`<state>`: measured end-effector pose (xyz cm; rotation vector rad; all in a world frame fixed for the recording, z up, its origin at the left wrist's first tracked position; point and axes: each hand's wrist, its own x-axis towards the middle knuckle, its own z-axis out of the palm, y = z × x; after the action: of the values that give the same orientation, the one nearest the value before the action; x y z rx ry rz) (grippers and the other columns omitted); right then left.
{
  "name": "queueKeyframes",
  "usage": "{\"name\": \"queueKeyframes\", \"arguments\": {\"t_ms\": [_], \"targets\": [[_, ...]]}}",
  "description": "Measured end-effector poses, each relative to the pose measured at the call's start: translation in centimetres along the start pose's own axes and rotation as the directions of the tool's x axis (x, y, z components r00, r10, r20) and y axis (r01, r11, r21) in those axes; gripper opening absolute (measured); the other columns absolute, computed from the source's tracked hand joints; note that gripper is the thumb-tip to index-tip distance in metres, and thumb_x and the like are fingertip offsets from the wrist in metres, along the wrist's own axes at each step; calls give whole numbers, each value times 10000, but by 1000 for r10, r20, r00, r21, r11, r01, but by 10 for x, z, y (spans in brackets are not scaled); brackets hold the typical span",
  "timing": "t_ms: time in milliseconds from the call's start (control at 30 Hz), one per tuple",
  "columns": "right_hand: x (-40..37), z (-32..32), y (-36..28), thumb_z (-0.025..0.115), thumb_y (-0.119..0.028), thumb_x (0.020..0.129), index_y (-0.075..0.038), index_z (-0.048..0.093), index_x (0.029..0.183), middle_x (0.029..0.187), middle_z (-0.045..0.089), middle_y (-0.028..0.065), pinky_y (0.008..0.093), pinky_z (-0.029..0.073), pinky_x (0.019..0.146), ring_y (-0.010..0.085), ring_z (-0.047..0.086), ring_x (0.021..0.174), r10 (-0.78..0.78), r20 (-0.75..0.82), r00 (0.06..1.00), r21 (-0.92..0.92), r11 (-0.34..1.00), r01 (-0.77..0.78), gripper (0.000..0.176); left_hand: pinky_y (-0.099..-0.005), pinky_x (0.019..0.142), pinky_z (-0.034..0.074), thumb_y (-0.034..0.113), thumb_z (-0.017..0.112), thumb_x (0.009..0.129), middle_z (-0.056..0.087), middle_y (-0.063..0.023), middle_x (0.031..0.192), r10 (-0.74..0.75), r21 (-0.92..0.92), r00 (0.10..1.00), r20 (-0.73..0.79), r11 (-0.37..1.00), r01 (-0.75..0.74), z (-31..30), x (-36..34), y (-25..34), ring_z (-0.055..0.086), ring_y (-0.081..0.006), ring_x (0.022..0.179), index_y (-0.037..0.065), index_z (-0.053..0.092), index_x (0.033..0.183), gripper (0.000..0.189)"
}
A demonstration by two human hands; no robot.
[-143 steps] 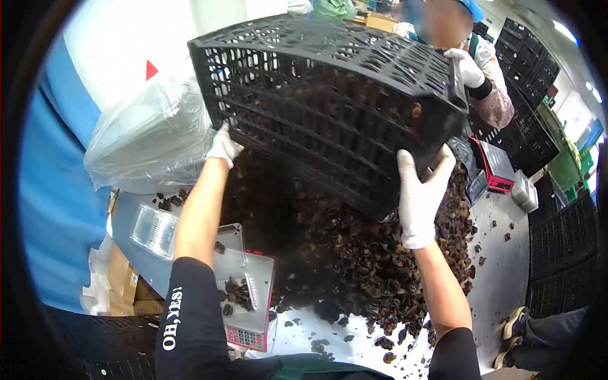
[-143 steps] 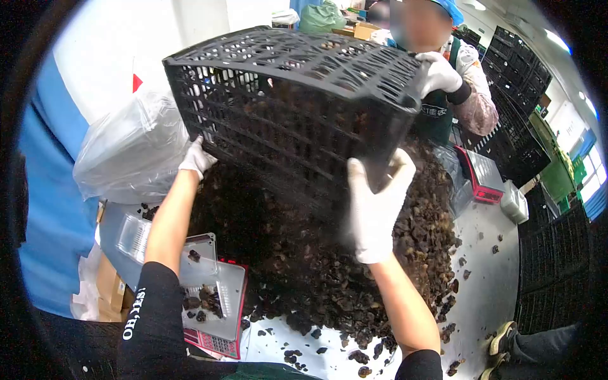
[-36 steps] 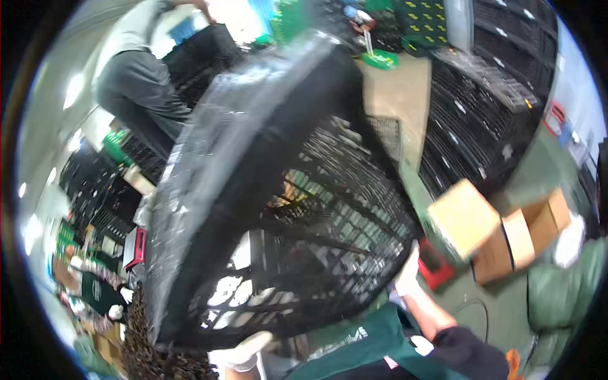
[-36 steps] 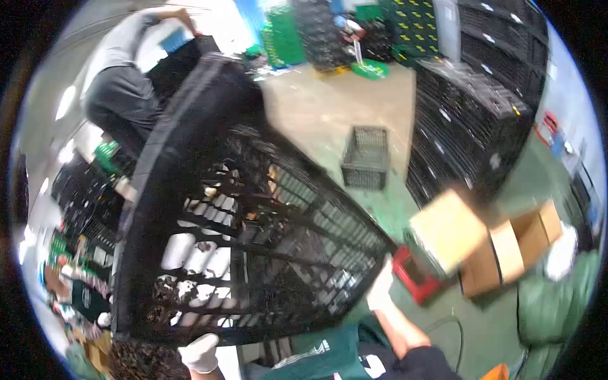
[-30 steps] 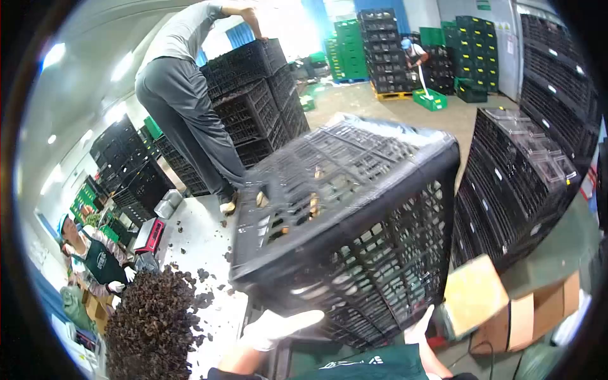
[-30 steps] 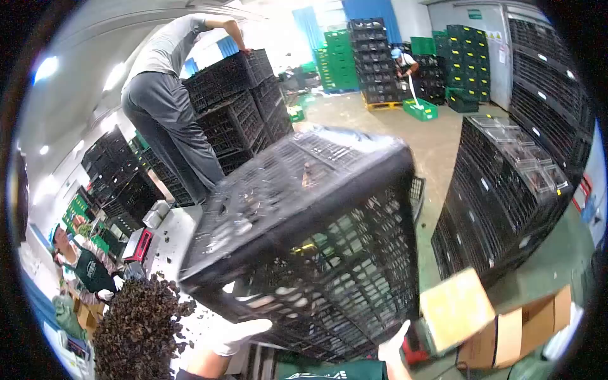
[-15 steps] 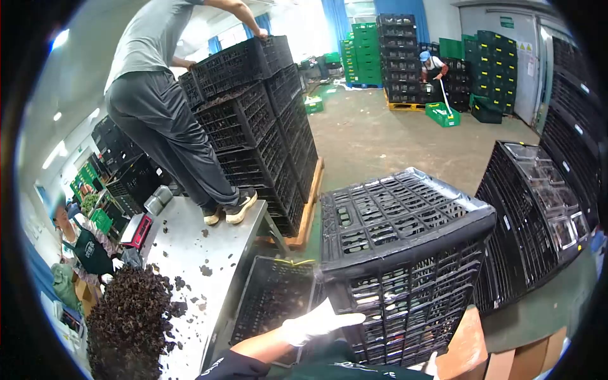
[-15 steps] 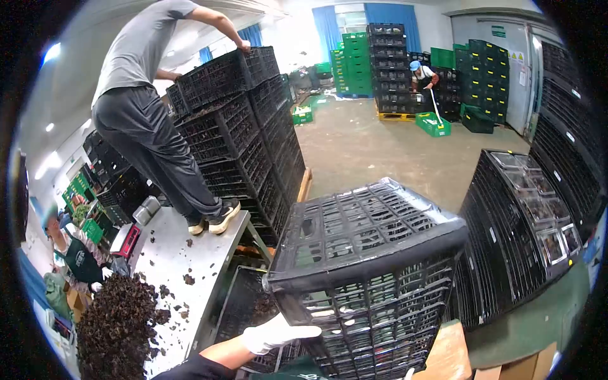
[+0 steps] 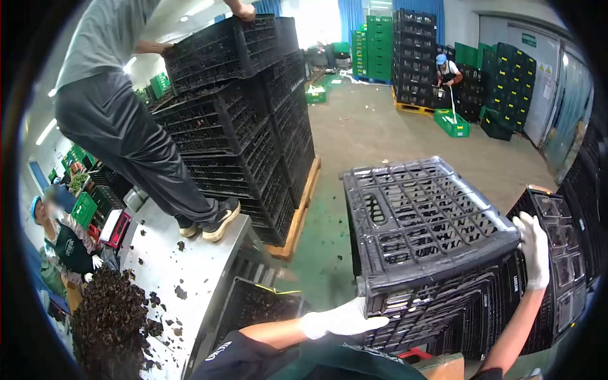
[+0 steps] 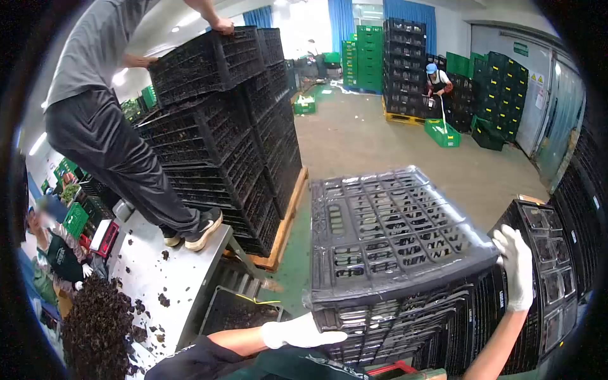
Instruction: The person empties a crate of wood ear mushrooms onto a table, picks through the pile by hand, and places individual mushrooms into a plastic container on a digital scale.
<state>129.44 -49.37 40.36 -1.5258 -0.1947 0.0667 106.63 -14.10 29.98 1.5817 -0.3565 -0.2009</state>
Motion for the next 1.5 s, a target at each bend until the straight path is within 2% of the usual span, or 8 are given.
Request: {"name": "queueKeyframes", "arguments": {"t_ms": [300, 333, 500, 633, 1033, 1233, 1300, 1500], "targets": [[140, 48, -18, 572, -266, 928, 8, 664, 993, 910, 635, -14, 239, 449, 764, 74, 519, 835, 113, 376, 920, -590, 795, 143, 297, -350, 1049, 391, 175, 563, 950, 537, -139, 1337, -124, 177, 980, 154, 980, 96, -58, 65, 11, 489, -248, 1230, 24, 517, 1314, 396], [147, 51, -19, 589, -293, 916, 2, 666, 963, 879, 632, -13, 238, 453, 742, 74, 524, 810, 65, 390, 919, -566, 804, 183, 308, -362, 1062, 380, 183, 539, 962, 535, -131, 1342, 29, -268, 997, 72, 963, -8, -58, 72, 8, 482, -253, 1244, 50, 525, 1318, 381], [202, 50, -7, 600, -383, 872, -22, 657, 914, 753, 597, 9, 239, 453, 631, 77, 523, 697, 308, 281, 909, -749, 662, 8, 368, -361, 1034, 405, 200, 573, 940, 573, -121, 1290, -391, 386, 919, 52, 857, 343, -71, 125, -3, 525, -255, 1179, 89, 567, 1283, 360], [266, 14, 37, 581, -337, 855, 9, 629, 784, 695, 558, 0, 280, 406, 605, 93, 463, 656, 166, 358, 919, -711, 686, 154, 356, -363, 948, 468, 197, 664, 879, 631, -117, 1191, -108, 293, 993, -46, 949, 117, -70, 193, -16, 589, -251, 1068, 47, 586, 1224, 384], [403, -85, 206, 569, -247, 878, 11, 603, 776, 655, 548, 10, 309, 413, 567, 105, 441, 624, -148, 71, 986, -590, 791, 162, 279, -358, 949, 463, 279, 663, 873, 653, -135, 1166, -530, 406, 827, -187, 725, 557, -144, 409, -93, 605, -222, 1061, 14, 595, 1194, 421], [409, -83, 366, 520, -202, 913, 33, 637, 1015, 845, 644, 62, 277, 472, 744, 101, 541, 791, -36, -98, 995, -515, 857, -20, 281, -367, 901, 481, 293, 704, 808, 650, -173, 1129, -402, 473, 866, -296, 726, 499, -194, 435, -268, 606, -330, 1042, 40, 604, 1177, 459], [394, -74, 422, 528, -163, 902, 39, 642, 1024, 882, 653, 72, 281, 474, 773, 124, 569, 827, -49, -205, 978, -194, 981, 9, 262, -396, 920, 473, 345, 699, 802, 635, -167, 1165, -417, 856, 878, -235, 339, 390, -193, 423, -276, 592, -343, 1070, 65, 528, 1288, 586], [320, -70, 531, 557, 30, 859, 52, 627, 1092, 997, 678, 96, 302, 477, 835, 174, 618, 894, 396, -356, 846, 86, 916, -393, 245, -398, 1006, 430, 363, 679, 820, 572, -216, 1273, -583, 445, 611, -536, 420, 791, -183, 298, -278, 536, -355, 1193, 33, 483, 1349, 655]]}}
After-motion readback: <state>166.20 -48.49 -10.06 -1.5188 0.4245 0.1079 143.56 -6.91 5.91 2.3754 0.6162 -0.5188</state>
